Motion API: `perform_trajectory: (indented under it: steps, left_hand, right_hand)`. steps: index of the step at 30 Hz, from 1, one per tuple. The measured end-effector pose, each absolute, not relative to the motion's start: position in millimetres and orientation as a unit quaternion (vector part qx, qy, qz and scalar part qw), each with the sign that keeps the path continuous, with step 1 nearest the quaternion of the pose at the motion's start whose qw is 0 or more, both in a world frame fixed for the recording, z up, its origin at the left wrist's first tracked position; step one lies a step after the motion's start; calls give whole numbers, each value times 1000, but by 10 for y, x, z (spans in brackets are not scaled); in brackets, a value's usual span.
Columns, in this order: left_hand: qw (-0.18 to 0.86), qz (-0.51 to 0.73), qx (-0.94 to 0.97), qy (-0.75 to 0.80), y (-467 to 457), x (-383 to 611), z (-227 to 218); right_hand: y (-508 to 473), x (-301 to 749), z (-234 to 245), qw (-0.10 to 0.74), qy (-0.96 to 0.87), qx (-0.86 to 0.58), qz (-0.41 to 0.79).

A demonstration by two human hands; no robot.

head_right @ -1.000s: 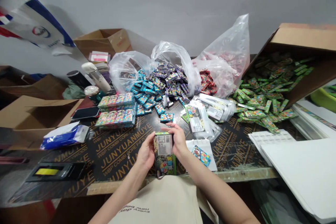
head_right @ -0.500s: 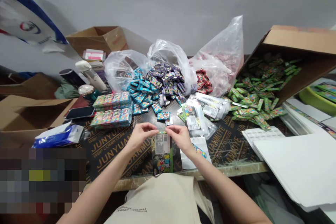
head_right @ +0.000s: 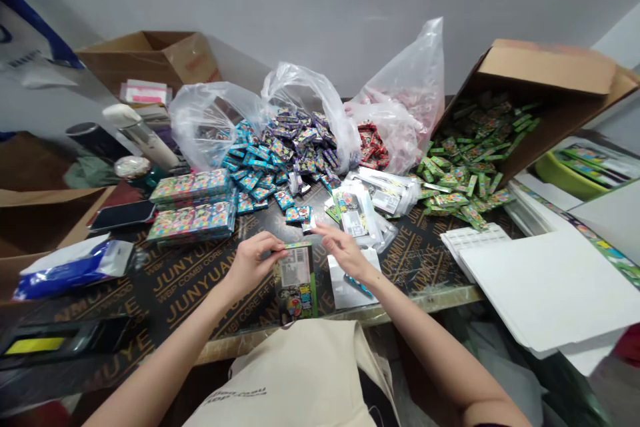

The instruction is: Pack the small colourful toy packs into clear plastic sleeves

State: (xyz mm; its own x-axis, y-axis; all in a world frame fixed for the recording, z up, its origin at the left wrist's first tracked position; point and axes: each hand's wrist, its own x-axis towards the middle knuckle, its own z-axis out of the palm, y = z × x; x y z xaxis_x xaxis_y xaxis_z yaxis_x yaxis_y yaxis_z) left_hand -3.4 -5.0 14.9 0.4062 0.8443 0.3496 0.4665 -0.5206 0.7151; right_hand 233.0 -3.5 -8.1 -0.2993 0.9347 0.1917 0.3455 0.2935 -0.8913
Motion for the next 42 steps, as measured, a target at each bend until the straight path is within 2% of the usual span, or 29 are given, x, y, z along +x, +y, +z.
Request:
perform_trajectory:
  steps: [2, 4, 7, 12, 27, 35, 42]
  left_hand:
    - [243, 322, 815, 415, -38, -36, 157]
    - [221, 287, 837, 409, -23, -26, 166]
    - [194, 255, 862, 394, -5, -3, 171]
    - [206, 249, 861, 393, -8, 21, 169]
    - [266, 316, 784, 463, -51, 53, 163]
    - [221, 320, 783, 485, -108, 123, 170]
    - [235, 355, 753, 502, -102, 139, 131]
  right_hand:
    - [5, 2595, -243, 340, -712, -554, 265]
    - [35, 2832, -441, 251, -712, -632, 177]
    - [34, 3008, -712, 173, -718, -655, 158]
    - [2, 2899, -898, 153, -727, -651, 157]
    - [-52, 2800, -886, 142, -739, -635, 174]
    - [-113, 2755, -783, 135, -740, -631, 187]
    - [82, 2809, -457, 141, -746, -592, 271]
